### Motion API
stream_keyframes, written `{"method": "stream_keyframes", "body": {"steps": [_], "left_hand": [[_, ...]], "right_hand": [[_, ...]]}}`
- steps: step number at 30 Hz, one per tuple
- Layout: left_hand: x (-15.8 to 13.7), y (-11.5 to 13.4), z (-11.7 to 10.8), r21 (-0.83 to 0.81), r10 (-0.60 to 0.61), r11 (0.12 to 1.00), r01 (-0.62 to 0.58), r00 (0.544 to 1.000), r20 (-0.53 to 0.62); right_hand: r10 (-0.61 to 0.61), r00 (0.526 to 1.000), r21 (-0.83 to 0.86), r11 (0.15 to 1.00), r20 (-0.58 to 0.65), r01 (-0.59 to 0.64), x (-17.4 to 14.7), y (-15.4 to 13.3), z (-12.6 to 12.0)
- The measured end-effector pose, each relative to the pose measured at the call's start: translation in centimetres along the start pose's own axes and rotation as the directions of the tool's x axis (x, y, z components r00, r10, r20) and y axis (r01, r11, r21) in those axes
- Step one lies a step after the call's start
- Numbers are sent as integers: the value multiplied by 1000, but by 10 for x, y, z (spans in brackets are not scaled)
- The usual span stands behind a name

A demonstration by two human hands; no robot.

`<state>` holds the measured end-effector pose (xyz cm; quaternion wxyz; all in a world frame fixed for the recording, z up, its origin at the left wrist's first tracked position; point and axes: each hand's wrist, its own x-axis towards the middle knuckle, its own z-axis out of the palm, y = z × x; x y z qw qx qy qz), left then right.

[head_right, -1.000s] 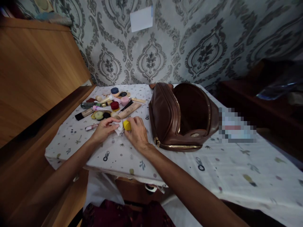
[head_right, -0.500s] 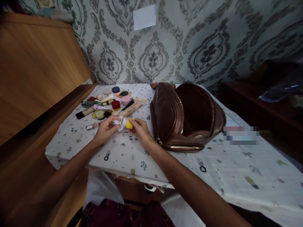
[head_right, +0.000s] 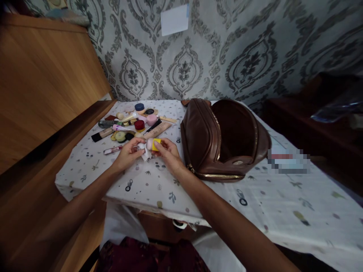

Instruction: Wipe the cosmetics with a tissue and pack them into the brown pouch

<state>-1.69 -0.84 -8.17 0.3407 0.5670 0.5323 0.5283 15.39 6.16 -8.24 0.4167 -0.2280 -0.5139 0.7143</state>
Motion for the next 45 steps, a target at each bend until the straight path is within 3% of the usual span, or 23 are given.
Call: {"method": "stream_keyframes", "body": {"steps": [3,6,13,17,20,23,31,35,40,45], "left_hand": [[1,-1,1,-15,-10,1000,10,1000,0],[1,-2,2,-62,0,998,0,1000,2],[0,4,4,-60,-12,998,14,999,37],[-1,5,6,-50,40,998,-41,999,-29],[-1,4,5,-2,58,998,-58,998,-32],[-1,4,1,27,61,998,-61,998,-30],[2,4,-1,-34,85,996,-87,995,-56],[3,0,0,-42,40,998,-44,996,-82],[5,-1,-1,-48,1,999,-4,998,-58],[4,-2,2,-53,43,998,-45,998,-49]], "right_hand": [[-127,989,-196,974,-73,111,2,4,0],[-207,973,-287,942,-97,172,3,7,0],[-212,966,-363,920,-147,147,5,8,-5],[-285,935,-548,826,-209,130,6,9,-9],[-302,943,-655,743,-138,142,5,11,-9],[-270,961,-631,757,-62,172,4,10,-8],[-131,987,-300,941,96,154,1,3,-4],[-92,994,-334,937,55,105,0,5,-2],[-160,987,-374,916,-16,143,4,11,-6],[-169,984,-466,876,-60,122,7,13,-10]]}}
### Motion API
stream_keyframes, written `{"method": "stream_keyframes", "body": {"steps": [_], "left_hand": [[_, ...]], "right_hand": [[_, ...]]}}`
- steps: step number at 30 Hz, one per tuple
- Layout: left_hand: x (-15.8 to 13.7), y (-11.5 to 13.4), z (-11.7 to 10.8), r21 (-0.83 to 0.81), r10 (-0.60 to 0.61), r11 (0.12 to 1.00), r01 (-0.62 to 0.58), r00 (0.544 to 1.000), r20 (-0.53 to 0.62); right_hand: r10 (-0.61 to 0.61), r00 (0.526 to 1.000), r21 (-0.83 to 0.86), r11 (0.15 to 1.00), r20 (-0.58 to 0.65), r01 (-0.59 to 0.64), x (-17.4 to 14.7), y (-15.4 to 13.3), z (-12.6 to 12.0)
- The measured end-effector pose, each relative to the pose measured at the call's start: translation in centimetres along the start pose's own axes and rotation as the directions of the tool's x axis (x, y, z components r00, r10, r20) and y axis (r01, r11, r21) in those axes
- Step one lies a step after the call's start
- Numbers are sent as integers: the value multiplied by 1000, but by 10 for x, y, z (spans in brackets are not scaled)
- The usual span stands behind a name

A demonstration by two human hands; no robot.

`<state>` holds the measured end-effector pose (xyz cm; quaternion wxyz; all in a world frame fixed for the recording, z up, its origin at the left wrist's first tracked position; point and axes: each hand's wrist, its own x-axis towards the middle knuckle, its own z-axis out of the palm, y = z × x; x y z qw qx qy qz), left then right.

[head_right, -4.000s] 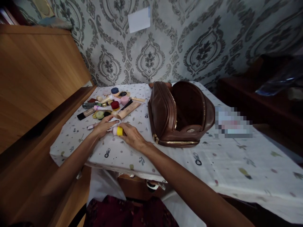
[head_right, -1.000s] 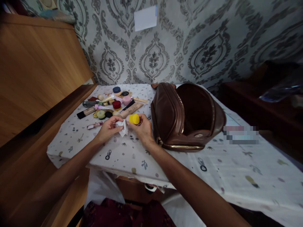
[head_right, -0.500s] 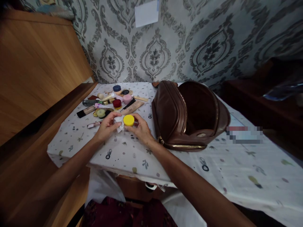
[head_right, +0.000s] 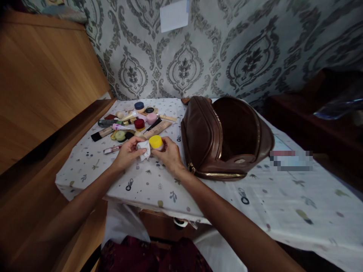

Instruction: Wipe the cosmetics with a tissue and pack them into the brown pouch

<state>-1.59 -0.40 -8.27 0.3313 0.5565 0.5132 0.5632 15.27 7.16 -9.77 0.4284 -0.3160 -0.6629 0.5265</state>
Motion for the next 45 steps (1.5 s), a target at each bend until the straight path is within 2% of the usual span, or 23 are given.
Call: {"method": "stream_keyframes", "body": {"steps": [4,6,10,15,18,23,27,31,34,37,39,41,45], "left_hand": [[-4,0,2,43,19,999,-20,999,31],[-6,2,2,117,42,992,-48,998,50],[-7,10,1,327,208,918,-226,974,89],[-9,15,2,461,358,801,-381,923,141],[-10,16,2,503,400,753,-424,902,162],[-10,19,2,529,378,728,-436,899,220],[-9,20,1,498,322,781,-376,926,196],[-7,21,1,433,151,887,-161,987,57],[-6,21,1,217,-51,975,45,999,19],[-6,21,1,-52,-216,974,222,971,103],[-6,22,2,-136,-228,960,246,964,137],[-7,24,2,-139,-195,968,211,974,118],[-10,28,3,94,-68,994,60,994,83]], "right_hand": [[-21,999,-96,995,-41,17,0,-3,-4],[-43,998,-172,985,-53,33,-1,-5,-5],[-81,995,-309,949,-53,60,-3,-7,-7],[-83,995,-461,886,-56,48,-3,-6,-5],[-134,991,-530,840,0,114,-7,-8,-4],[-176,969,-554,796,175,245,-16,-13,-2],[-206,947,-459,836,247,302,-17,-11,-1],[-264,924,-295,892,275,342,-15,-8,-1],[-321,908,-209,901,270,381,-16,-8,-1],[-334,910,-187,905,244,382,-17,-8,0],[-293,930,-165,929,221,332,-16,-6,2],[-199,958,-108,968,206,225,-14,-3,3],[17,974,-5,1000,226,-17,-7,4,4]]}}
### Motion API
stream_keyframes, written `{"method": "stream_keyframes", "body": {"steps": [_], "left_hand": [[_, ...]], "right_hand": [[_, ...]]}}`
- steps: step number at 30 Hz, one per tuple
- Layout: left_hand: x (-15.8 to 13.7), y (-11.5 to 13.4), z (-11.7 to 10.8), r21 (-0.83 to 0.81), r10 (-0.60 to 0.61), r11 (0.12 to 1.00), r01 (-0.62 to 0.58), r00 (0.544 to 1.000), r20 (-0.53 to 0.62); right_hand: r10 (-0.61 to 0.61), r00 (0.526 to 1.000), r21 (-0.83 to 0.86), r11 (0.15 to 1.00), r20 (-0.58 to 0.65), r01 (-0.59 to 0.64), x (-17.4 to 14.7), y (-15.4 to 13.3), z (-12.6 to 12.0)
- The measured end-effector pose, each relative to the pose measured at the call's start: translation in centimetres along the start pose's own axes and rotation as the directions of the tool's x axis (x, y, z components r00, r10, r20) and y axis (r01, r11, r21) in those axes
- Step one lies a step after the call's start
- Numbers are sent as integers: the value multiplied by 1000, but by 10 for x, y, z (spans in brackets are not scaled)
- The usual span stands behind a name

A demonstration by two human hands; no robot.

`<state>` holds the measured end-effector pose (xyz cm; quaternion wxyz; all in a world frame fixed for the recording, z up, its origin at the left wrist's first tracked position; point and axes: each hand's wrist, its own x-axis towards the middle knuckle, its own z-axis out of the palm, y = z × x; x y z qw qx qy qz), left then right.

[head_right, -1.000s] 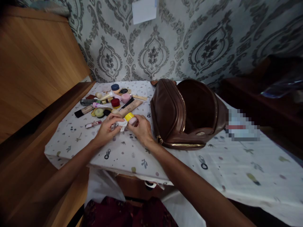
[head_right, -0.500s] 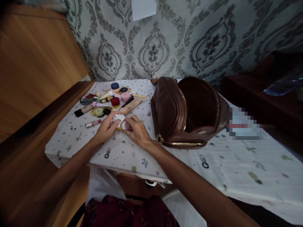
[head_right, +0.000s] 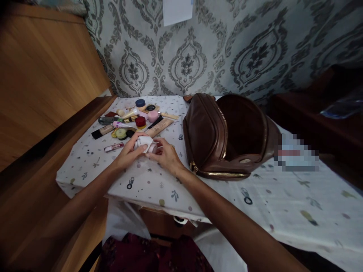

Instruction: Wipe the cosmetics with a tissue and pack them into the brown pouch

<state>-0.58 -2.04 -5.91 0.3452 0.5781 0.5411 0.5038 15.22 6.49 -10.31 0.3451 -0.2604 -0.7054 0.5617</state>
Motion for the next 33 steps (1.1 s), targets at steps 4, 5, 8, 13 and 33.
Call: {"method": "stream_keyframes", "body": {"steps": [4,5,8,13,33], "left_hand": [[0,2,0,114,75,991,-75,997,2],[0,1,0,112,78,991,-77,997,-5],[3,-1,0,49,41,998,-38,998,-45],[6,-8,1,-300,-180,939,170,984,-8],[9,-6,2,-449,-283,861,239,959,-32]], "right_hand": [[-15,1000,-21,1000,8,16,3,3,-2],[-43,999,-45,998,6,43,2,3,-2],[-155,988,-183,971,-4,152,-3,0,-2],[-363,930,-334,871,57,361,-10,-10,-2],[-327,944,-235,914,50,330,-9,-10,-4]]}}
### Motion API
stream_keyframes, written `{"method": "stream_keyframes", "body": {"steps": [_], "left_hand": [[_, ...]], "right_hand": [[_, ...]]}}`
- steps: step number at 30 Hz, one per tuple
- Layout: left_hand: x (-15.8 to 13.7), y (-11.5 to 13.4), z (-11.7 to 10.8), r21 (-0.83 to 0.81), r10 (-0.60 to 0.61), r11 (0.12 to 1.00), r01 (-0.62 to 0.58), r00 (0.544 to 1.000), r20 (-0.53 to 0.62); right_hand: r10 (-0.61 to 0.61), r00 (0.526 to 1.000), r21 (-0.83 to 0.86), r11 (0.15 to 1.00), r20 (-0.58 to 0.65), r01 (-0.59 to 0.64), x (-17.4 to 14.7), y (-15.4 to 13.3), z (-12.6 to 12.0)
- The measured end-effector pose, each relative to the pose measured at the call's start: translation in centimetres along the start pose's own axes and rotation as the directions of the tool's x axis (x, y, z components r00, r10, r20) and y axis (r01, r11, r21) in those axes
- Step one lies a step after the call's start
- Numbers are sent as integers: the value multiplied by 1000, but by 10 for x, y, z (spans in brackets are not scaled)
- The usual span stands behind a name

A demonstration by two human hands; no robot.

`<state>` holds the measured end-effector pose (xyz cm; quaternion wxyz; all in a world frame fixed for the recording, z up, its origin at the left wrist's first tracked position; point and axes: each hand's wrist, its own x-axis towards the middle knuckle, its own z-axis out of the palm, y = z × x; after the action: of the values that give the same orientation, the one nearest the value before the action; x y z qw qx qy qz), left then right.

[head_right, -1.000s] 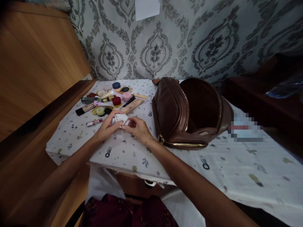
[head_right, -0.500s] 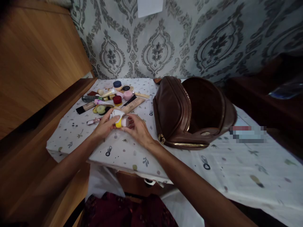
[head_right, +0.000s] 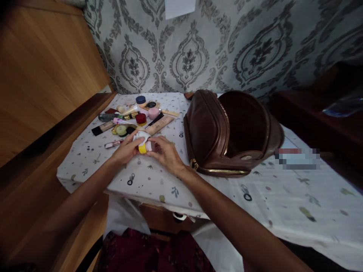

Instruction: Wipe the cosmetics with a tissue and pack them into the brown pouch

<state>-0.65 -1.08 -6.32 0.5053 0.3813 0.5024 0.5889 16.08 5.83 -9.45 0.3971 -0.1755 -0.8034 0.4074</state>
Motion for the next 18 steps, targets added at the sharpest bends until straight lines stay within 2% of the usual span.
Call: {"method": "stream_keyframes", "body": {"steps": [5,11,18], "left_hand": [[1,6,3,-155,-71,986,54,992,-107],[1,9,2,-221,-115,972,81,983,-143],[2,9,1,-216,-115,972,93,989,-90]], "right_hand": [[-129,992,-55,990,6,129,2,-6,-4],[-165,986,-65,984,-3,164,2,-6,-5],[-232,972,-70,971,-48,228,2,-6,-5]]}}
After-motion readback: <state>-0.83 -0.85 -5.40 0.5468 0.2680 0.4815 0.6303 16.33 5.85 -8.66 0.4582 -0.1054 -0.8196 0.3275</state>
